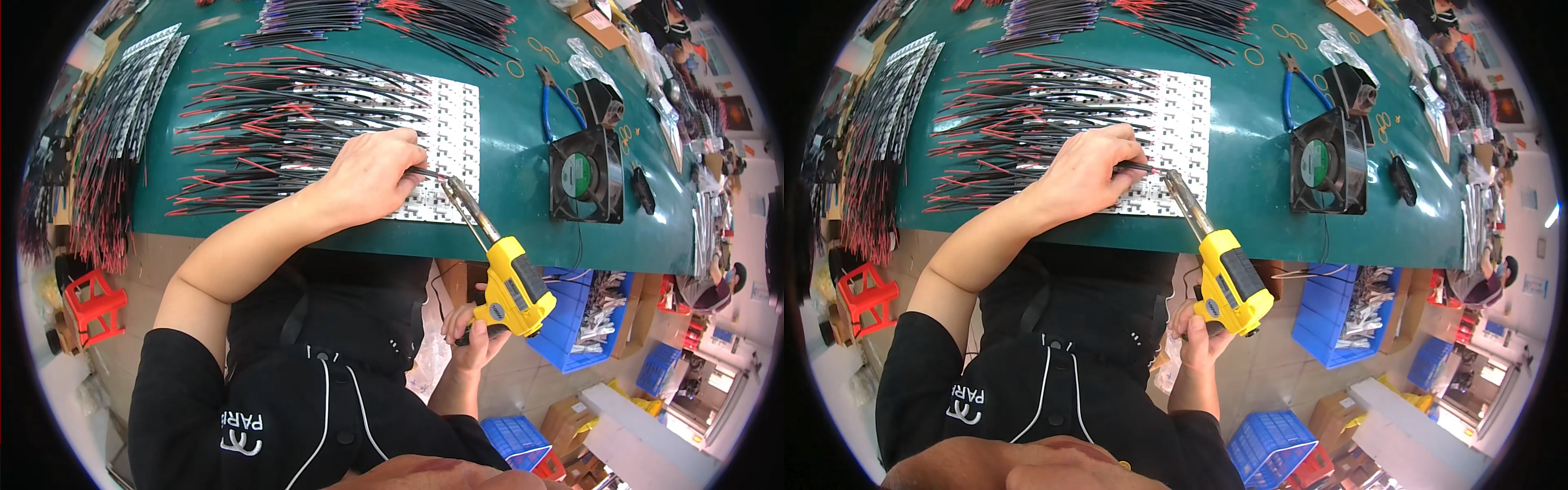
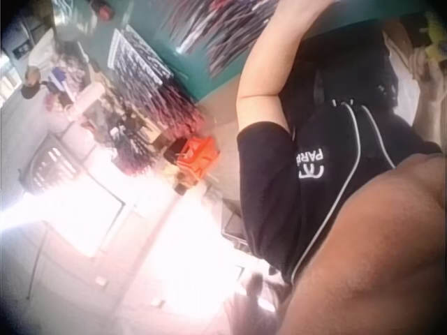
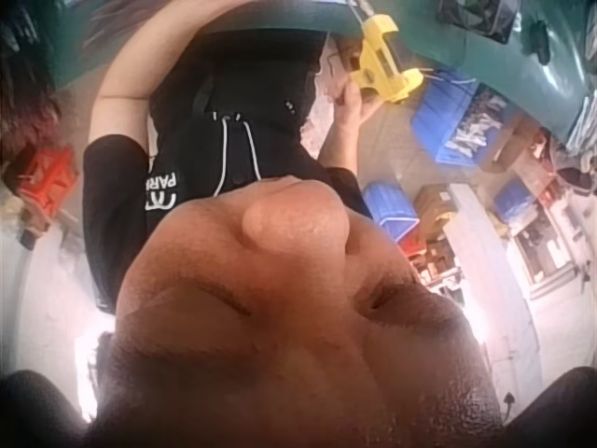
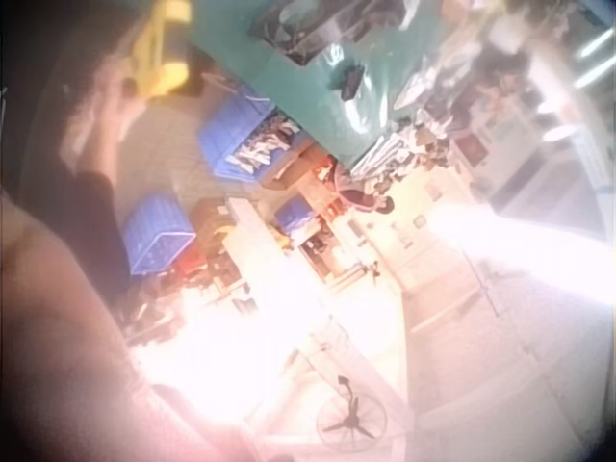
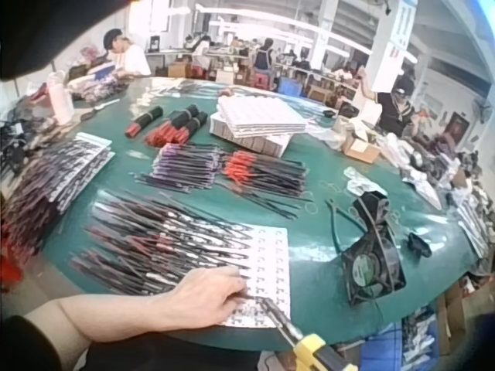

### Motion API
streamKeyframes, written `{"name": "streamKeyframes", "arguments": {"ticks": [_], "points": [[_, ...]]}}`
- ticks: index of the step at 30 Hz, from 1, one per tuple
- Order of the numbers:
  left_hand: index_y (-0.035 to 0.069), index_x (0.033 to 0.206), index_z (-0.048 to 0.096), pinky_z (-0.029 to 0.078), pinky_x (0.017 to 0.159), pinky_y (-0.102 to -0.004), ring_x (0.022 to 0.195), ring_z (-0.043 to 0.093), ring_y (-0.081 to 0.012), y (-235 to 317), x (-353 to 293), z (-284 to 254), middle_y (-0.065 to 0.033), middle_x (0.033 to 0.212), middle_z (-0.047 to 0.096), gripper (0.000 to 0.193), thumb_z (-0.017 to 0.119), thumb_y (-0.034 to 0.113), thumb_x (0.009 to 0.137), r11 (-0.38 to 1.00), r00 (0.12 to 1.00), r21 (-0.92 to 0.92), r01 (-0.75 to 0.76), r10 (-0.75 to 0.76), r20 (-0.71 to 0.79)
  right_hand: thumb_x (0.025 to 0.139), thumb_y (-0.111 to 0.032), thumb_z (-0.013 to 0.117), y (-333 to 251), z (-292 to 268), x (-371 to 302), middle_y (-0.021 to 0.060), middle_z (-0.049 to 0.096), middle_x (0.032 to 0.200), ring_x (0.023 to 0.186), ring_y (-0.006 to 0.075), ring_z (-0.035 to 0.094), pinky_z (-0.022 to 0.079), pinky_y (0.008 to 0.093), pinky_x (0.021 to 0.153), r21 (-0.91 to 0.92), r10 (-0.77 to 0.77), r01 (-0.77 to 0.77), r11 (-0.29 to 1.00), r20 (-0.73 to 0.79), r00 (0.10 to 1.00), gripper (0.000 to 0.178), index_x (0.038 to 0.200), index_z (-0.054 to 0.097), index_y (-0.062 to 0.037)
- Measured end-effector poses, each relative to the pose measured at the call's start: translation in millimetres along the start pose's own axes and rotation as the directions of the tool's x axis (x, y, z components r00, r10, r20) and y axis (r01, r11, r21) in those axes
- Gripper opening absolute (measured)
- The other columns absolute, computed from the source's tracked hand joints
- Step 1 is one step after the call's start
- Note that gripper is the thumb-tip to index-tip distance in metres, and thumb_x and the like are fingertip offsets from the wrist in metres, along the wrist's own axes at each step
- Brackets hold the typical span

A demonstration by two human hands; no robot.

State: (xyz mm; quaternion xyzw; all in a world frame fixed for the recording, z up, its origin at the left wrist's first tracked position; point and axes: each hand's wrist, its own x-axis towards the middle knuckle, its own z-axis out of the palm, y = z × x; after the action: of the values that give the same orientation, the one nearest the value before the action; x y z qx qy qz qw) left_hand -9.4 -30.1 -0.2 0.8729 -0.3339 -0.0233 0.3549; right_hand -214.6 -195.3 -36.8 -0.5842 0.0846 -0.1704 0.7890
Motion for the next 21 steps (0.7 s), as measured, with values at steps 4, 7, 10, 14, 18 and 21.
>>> {"name": "streamKeyframes", "arguments": {"ticks": [4,7,10,14,18,21], "points": [[0.001,0.084,0.066,0.045,0.064,-0.0387,0.074,0.059,-0.0303,-4,-1,-2,-0.0101,0.078,0.057,0.012,0.066,0.006,0.072,0.999,0.999,0.017,-0.045,0.045,-0.013,0.087,-0.02,0.055,-1,1,2,0.0069,0.043,0.05,0.035,0.0147,0.042,0.039,0.0265,0.036,0.013,-0.015,0.015,1.0,-0.008,1.0,0.053,0.117,0.031,0.0159],[0.002,0.084,0.066,0.046,0.063,-0.0386,0.073,0.059,-0.0298,-9,-1,-2,-0.0101,0.076,0.058,0.012,0.066,0.006,0.073,0.997,0.997,-0.004,-0.081,0.081,-0.01,0.087,-0.021,0.055,-3,1,2,0.0068,0.043,0.05,0.035,0.0146,0.042,0.039,0.0265,0.036,0.022,-0.008,0.008,1.0,-0.007,1.0,0.053,0.117,0.032,0.0158],[0.003,0.083,0.067,0.046,0.062,-0.0385,0.072,0.059,-0.0294,-13,2,-1,-0.0098,0.074,0.058,0.011,0.067,0.008,0.073,0.99,0.991,-0.051,-0.13,0.128,-0.043,0.087,-0.021,0.055,-4,1,2,0.0067,0.043,0.05,0.035,0.0144,0.042,0.039,0.0265,0.036,0.025,-0.003,0.004,1.0,-0.01,1.0,0.053,0.117,0.032,0.0157],[0.003,0.081,0.066,0.046,0.06,-0.0381,0.07,0.059,-0.0295,-9,2,-1,-0.0099,0.074,0.06,0.012,0.067,0.013,0.074,0.994,0.993,-0.015,-0.113,0.112,-0.031,0.087,-0.021,0.055,-5,2,2,0.0065,0.042,0.05,0.035,0.0141,0.041,0.039,0.0264,0.036,0.032,-0.001,0.001,0.999,-0.012,1.0,0.053,0.118,0.031,0.016],[0.001,0.08,0.065,0.045,0.06,-0.0379,0.07,0.059,-0.0298,-6,3,-1,-0.01,0.075,0.06,0.015,0.067,0.015,0.074,0.996,0.997,0.03,-0.079,0.079,-0.009,0.087,-0.021,0.055,-4,2,2,0.0067,0.042,0.05,0.035,0.0143,0.04,0.038,0.0264,0.036,0.021,0.004,-0.004,1.0,-0.005,1.0,0.05,0.114,0.034,0.0142],[0.0,0.08,0.065,0.045,0.061,-0.0383,0.07,0.059,-0.0303,-6,4,-1,-0.0102,0.075,0.06,0.016,0.066,0.015,0.073,0.998,0.998,0.015,-0.059,0.059,-0.008,0.086,-0.02,0.056,-2,1,-1,0.0071,0.043,0.05,0.036,0.0145,0.04,0.037,0.0263,0.036,0.031,0.016,-0.015,0.999,-0.007,1.0,0.043,0.109,0.037,0.0112]]}}
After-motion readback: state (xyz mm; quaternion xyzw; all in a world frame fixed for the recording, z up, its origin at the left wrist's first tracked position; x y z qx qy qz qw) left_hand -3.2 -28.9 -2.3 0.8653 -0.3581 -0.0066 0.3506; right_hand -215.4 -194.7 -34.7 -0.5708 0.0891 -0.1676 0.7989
